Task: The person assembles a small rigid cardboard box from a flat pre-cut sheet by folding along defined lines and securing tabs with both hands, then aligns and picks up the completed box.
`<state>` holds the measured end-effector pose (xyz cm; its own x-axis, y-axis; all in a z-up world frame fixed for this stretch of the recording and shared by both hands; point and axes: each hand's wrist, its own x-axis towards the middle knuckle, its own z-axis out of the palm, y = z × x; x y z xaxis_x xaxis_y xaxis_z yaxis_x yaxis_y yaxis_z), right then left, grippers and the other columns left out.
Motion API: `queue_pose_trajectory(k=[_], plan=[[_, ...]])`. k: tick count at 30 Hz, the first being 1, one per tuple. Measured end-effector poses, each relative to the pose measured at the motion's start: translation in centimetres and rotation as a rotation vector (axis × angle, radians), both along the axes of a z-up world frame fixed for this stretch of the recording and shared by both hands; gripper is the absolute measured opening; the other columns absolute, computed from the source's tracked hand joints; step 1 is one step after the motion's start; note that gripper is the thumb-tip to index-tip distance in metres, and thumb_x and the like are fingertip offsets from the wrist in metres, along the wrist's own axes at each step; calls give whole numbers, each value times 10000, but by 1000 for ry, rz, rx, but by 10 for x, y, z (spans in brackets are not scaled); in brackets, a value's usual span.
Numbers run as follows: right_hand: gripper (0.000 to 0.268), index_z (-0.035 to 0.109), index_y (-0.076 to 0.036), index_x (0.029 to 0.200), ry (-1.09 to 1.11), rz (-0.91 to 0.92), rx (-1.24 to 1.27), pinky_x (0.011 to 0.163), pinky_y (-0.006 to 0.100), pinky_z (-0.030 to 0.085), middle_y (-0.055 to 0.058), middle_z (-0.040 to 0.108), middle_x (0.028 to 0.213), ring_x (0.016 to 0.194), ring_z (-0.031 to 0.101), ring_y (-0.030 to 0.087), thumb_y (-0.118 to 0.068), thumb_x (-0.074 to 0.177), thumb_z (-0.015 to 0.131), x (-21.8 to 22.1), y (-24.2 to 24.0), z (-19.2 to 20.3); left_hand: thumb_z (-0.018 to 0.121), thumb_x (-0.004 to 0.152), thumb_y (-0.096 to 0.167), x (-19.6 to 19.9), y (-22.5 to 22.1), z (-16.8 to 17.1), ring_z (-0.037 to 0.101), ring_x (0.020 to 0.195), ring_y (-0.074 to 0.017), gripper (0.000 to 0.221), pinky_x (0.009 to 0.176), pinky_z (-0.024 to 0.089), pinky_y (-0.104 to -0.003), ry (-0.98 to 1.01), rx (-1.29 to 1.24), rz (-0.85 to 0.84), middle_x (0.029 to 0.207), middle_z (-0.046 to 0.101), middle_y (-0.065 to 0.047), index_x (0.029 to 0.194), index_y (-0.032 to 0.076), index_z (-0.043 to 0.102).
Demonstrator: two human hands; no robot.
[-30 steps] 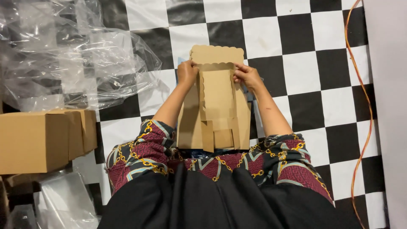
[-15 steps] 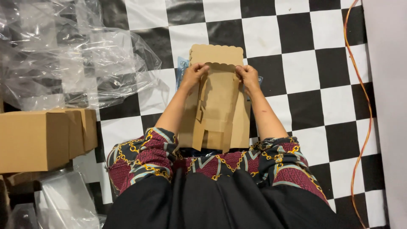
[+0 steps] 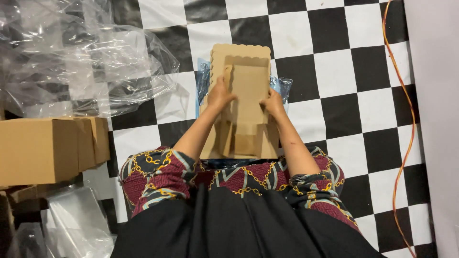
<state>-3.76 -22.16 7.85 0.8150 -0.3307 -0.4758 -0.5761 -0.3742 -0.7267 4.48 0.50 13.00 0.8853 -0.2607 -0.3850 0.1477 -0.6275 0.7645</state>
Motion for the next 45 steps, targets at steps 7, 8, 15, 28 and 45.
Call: queue_pose_trajectory(k=[7,8,15,28,45], plan=[[264,747,18,925,-133,-70,-70,688,416,603,190,741,769,790,754,326,-103,725,869,-16,-18,-2,816,685,262,-12,13,-35,694,1130,-324,455,976,517,-508,-30,111,-86,1047,751,-63,1113,197,675],[265,729,24,951,-241,-81,-83,738,428,591,207,735,808,848,738,355,-74,723,824,-18,-21,-14,790,651,318,-10,14,-23,685,1137,-297,483,994,494,-494,-9,33,-88,1028,748,-27,1110,231,668],[264,705,-138,996,-324,-24,-134,928,485,519,81,725,1006,1042,693,339,-207,742,695,-24,-26,-18,703,766,105,-1,27,-75,700,1010,-319,232,891,507,-445,-408,209,-239,895,729,-93,986,171,733],[251,741,-214,1198,-920,898,-851,869,354,483,-12,664,1338,1123,613,247,-259,1013,578,-62,-42,26,709,962,295,-31,61,-44,637,845,-107,84,788,476,-293,-1536,-17,-497,831,723,97,881,290,691],[291,701,-233,1207,-739,939,-981,899,489,419,13,622,1127,1069,560,277,-251,993,505,-55,20,56,524,970,292,-28,72,-29,376,1517,-266,467,1248,61,-695,-1134,346,-927,1413,652,137,1423,358,619]])
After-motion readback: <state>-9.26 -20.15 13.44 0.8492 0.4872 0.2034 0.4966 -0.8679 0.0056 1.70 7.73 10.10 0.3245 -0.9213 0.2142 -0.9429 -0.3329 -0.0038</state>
